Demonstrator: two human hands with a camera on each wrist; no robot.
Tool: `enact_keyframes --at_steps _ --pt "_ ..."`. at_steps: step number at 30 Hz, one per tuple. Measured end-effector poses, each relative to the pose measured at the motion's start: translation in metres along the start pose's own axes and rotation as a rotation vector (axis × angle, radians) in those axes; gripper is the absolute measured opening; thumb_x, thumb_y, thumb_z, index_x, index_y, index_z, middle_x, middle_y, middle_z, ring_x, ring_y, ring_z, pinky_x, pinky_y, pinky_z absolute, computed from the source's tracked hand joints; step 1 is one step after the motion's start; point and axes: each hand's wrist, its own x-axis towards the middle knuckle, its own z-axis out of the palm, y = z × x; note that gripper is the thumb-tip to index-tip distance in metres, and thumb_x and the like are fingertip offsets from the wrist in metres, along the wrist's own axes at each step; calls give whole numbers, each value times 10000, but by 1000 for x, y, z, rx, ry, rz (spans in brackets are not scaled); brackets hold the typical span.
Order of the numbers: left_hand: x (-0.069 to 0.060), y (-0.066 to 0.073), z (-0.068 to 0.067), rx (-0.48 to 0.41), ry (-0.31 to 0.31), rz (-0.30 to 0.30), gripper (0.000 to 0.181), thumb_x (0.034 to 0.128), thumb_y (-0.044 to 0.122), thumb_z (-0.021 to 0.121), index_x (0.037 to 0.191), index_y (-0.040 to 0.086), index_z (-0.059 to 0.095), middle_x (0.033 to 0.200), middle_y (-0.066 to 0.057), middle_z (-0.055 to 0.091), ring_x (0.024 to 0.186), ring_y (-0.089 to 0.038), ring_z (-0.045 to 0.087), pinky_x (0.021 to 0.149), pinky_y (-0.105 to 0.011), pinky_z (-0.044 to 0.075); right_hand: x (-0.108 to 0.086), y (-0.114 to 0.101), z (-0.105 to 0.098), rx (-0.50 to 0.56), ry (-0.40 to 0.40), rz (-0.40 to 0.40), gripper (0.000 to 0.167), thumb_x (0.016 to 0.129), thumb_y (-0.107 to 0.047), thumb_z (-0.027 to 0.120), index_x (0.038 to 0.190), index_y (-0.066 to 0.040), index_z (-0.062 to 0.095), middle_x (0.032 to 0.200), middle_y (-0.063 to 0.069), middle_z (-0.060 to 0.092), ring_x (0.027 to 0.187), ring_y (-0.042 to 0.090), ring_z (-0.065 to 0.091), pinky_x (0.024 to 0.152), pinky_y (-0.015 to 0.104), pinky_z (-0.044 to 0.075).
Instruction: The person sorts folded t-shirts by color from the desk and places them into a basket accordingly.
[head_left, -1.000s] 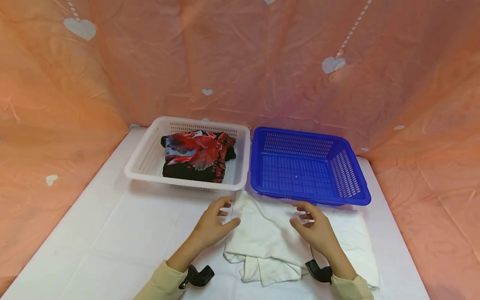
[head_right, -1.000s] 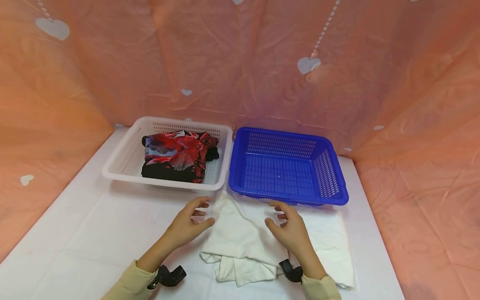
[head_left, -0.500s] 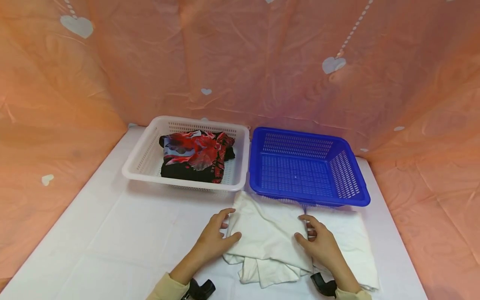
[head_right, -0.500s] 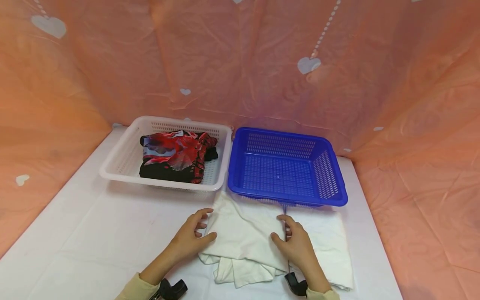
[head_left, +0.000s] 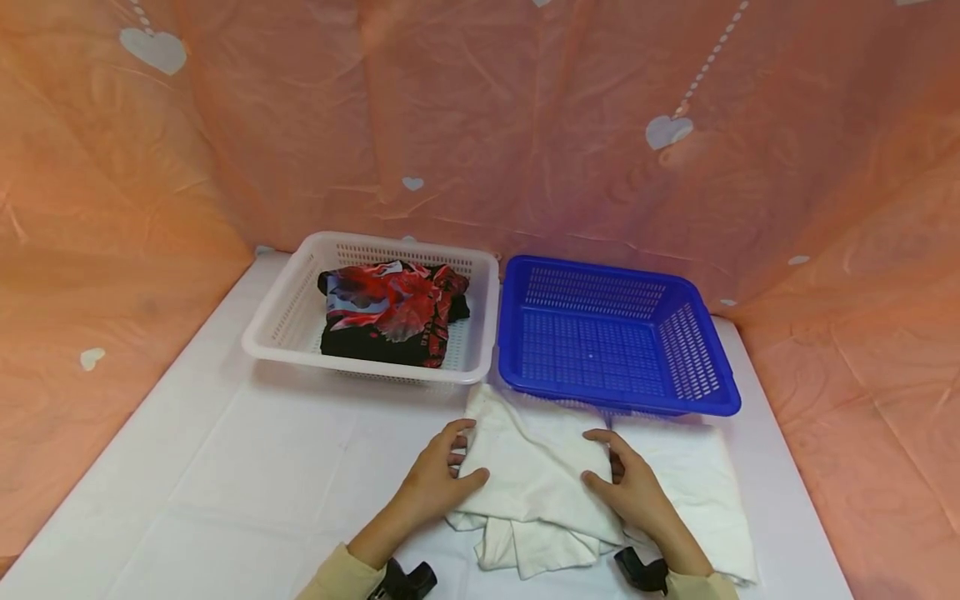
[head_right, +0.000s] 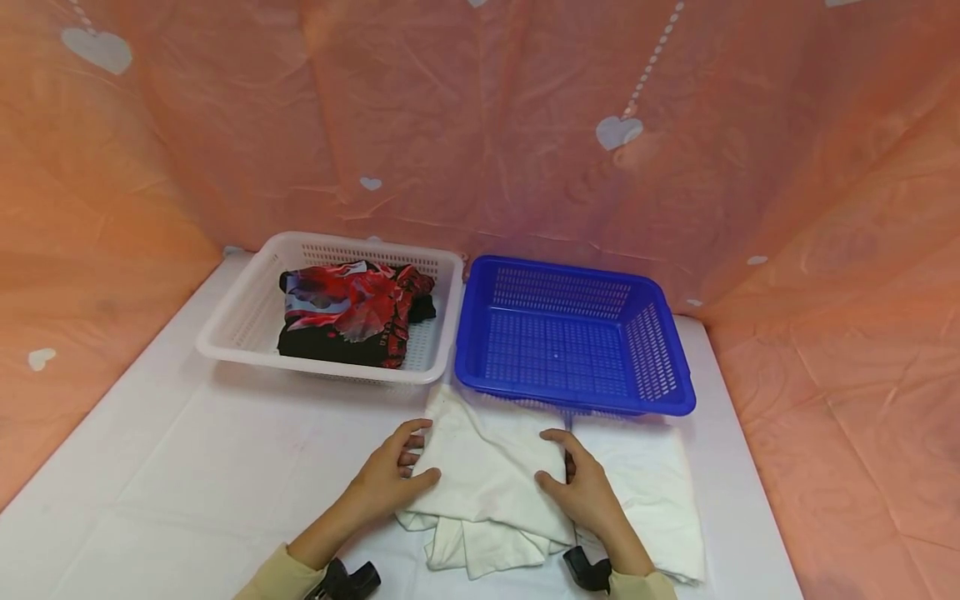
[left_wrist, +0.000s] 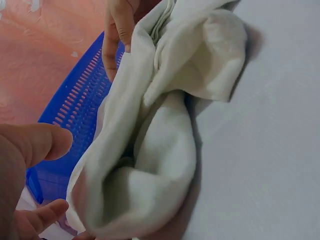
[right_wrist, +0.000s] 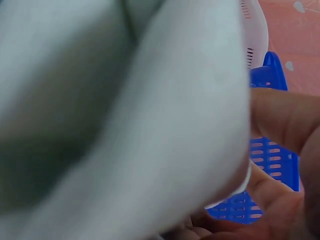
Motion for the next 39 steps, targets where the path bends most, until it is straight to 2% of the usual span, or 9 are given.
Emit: enact_keyframes --at_steps 5,9,13,16,21,26,30,34,39 --pt "0 1 4 -24 -34 -6 642 811 218 722 1378 104 443 1217 -212 569 1010 -314 631 851 -453 518 1 0 1 43 -40 -24 554 827 -101 736 1319 -233 517 835 47 473 553 25 295 525 212 334" --pt "-1 3 7 -27 -20 -26 604 813 221 711 1354 125 459 1208 -198 583 946 -281 641 819 -440 513 0 0 3 81 -70 -38 572 824 -108 740 1331 -224 503 952 103 526 588 38 373 565 213 377" --pt "-1 4 9 -29 -17 0 575 833 212 696 1352 146 457 1203 -184 589 940 -252 634 809 -405 516 -1 -1 6 93 -94 -29 590 828 -110 730 1348 -237 481 1128 163 574 747 96 561 653 237 469" --pt "-1 5 10 -37 -36 30 578 846 195 684 1370 165 444 1234 -206 575 1019 -291 624 853 -427 520 -2 -2 9 91 -91 -13 602 821 -90 725 1344 -269 485 1270 141 557 896 166 600 743 277 494" --pt "-3 5 10 -38 -64 44 594 845 157 668 1384 198 422 1240 -233 575 1039 -344 621 877 -488 500 -3 -3 13 88 -75 -19 613 809 -48 714 1331 -282 494 1263 115 560 926 173 593 777 277 486" --pt "-4 4 12 -35 -67 51 584 837 112 646 1363 221 418 1155 -164 588 1023 -273 590 855 -427 479 -6 -4 15 84 -77 -42 616 814 -34 700 1335 -285 488 1237 113 575 900 154 606 761 265 492" --pt "-5 2 12 -43 -69 42 598 820 103 655 1351 233 415 1162 -159 576 1018 -251 572 833 -406 473 -8 -3 17 58 -67 -17 601 831 -66 699 1334 -317 487 1347 103 541 1110 291 586 896 412 491" --pt "-5 1 12 -83 -101 52 602 840 108 642 1373 211 383 1242 -212 586 1099 -278 576 878 -424 467 -8 -4 19 2 -33 9 592 845 -118 693 1355 -326 474 1493 90 423 1379 414 350 1031 649 326" --pt "-5 1 12 -71 -117 54 639 845 124 643 1408 229 359 1280 -224 576 1143 -292 567 907 -447 465 -4 -9 23 22 7 12 643 819 -74 693 1381 -302 480 1498 99 422 1399 399 325 1057 651 293"
